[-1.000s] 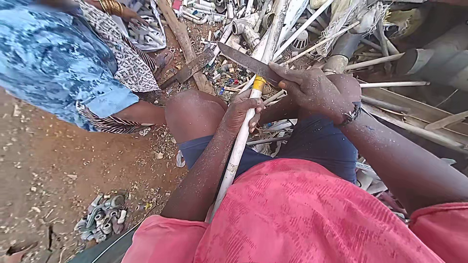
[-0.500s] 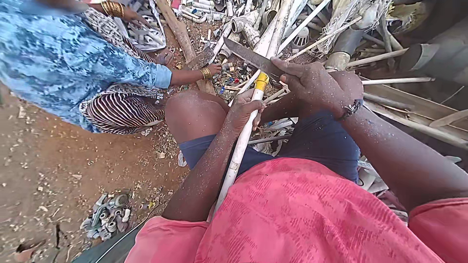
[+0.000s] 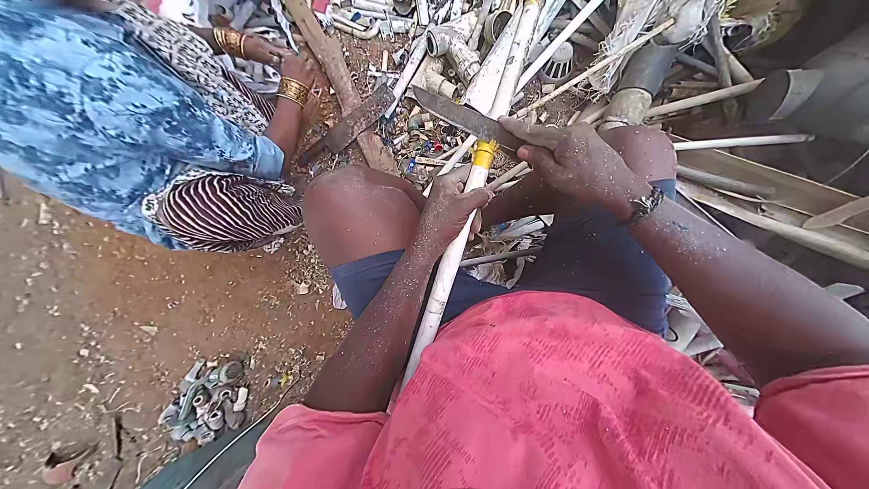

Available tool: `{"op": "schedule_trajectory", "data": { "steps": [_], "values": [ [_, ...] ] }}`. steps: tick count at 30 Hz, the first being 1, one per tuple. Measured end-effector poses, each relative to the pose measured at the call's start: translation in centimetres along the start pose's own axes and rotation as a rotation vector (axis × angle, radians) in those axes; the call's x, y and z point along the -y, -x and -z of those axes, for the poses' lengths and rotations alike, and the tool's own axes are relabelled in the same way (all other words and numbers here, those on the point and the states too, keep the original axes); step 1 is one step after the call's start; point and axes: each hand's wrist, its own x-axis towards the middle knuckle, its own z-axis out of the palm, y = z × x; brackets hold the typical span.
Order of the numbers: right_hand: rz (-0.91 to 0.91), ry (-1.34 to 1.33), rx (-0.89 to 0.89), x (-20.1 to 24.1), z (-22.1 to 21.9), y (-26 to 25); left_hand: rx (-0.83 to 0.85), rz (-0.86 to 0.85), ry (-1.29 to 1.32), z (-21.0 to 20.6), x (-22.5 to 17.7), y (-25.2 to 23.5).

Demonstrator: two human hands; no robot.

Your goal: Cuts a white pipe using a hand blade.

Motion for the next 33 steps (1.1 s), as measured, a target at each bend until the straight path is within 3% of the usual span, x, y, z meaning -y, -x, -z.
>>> {"op": "schedule_trajectory", "data": {
  "steps": [3,6,10,14,19,26,33],
  "values": [
    [-0.016,-0.044,-0.092,-1.2,-0.1,-0.8,0.018,0.004,0.019,-0.3,-0.1,0.1],
    [0.068,-0.077,0.025,-0.4,-0.6,0.1,0.005,0.009,0.077,0.2,0.0,0.0],
    [0.001,-0.112,-0.062,-0.8,-0.5,0.0,0.035,0.009,0.121,-0.1,-0.3,0.1],
    [0.015,-0.134,-0.037,0.0,-1.1,0.6,0.027,-0.002,0.129,0.1,0.1,-0.2],
    [-0.223,-0.563,-0.428,0.7,-0.8,-0.5,0.042,-0.037,0.097,-0.4,0.0,-0.2],
    [-0.348,0.036,-0.073,4.2,0.0,-3.3,0.008,-0.073,-0.067,-0.6,-0.1,-0.4],
    [-0.245,0.213,0.175,6.4,1.1,-6.0,-0.029,-0.123,-0.146,0.1,0.1,0.1]
  ]
}}
